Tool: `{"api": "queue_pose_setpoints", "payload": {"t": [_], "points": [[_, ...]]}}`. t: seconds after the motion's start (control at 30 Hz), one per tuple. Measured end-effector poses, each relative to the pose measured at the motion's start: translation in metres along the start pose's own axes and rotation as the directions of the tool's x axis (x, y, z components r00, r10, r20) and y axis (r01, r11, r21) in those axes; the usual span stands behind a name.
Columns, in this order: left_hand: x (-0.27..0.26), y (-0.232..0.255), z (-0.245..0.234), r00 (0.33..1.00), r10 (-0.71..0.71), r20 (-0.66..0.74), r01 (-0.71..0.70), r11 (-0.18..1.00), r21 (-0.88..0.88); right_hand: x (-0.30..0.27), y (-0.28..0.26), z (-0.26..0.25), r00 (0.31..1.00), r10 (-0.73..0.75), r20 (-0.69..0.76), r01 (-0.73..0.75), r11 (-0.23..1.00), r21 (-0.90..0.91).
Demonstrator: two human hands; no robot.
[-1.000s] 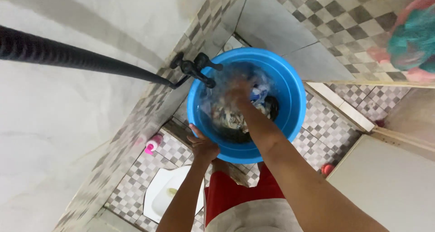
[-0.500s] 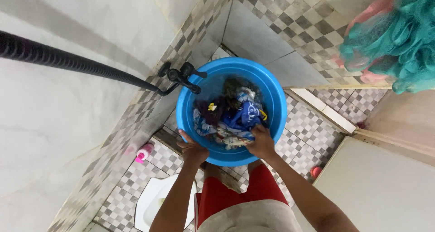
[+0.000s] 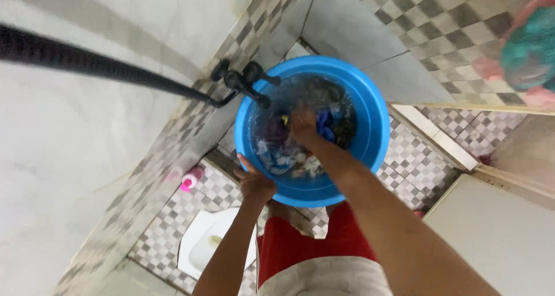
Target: Hand-washing clothes in a bucket of soapy water.
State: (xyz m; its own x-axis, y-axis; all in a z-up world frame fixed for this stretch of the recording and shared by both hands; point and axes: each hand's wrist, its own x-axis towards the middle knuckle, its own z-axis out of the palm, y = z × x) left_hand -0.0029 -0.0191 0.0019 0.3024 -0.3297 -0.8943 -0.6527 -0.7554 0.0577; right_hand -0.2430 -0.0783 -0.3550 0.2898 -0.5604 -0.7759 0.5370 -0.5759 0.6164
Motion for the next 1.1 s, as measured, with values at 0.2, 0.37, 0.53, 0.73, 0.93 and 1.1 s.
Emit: {"api": "queue_pose_setpoints", "payload": {"t": [0.2, 0.37, 0.53, 0.73, 0.93, 1.1], "points": [[0.002, -0.004, 0.007, 0.999, 0.020, -0.039, -0.019, 1.000, 0.021, -0.063, 0.134, 0.005, 0.928, 0.370, -0.052, -0.020, 0.187, 0.982], [-0.004, -0.004, 0.008, 0.997, 0.041, -0.061, -0.037, 0.997, 0.064, -0.166, 0.216, 0.044, 0.826, 0.486, 0.286, 0.206, -0.733, 0.649], [0.001, -0.007, 0.009, 0.999, 0.033, -0.016, -0.031, 0.996, 0.088, -0.252, 0.148, 0.047, 0.818, 0.397, 0.417, 0.212, -0.881, 0.423], [-0.027, 0.012, -0.022, 0.997, -0.034, 0.064, 0.030, 0.998, 0.059, -0.267, 0.147, 0.078, 0.828, 0.477, 0.295, 0.232, -0.770, 0.594], [-0.004, -0.005, 0.002, 1.000, 0.026, 0.011, -0.026, 0.999, 0.029, -0.213, 0.279, 0.094, 0.873, 0.393, 0.290, 0.133, -0.763, 0.632], [0.006, -0.009, 0.007, 0.995, 0.086, -0.044, -0.087, 0.996, -0.019, -0.168, 0.299, 0.068, 0.904, 0.358, 0.234, 0.142, -0.767, 0.626]]}}
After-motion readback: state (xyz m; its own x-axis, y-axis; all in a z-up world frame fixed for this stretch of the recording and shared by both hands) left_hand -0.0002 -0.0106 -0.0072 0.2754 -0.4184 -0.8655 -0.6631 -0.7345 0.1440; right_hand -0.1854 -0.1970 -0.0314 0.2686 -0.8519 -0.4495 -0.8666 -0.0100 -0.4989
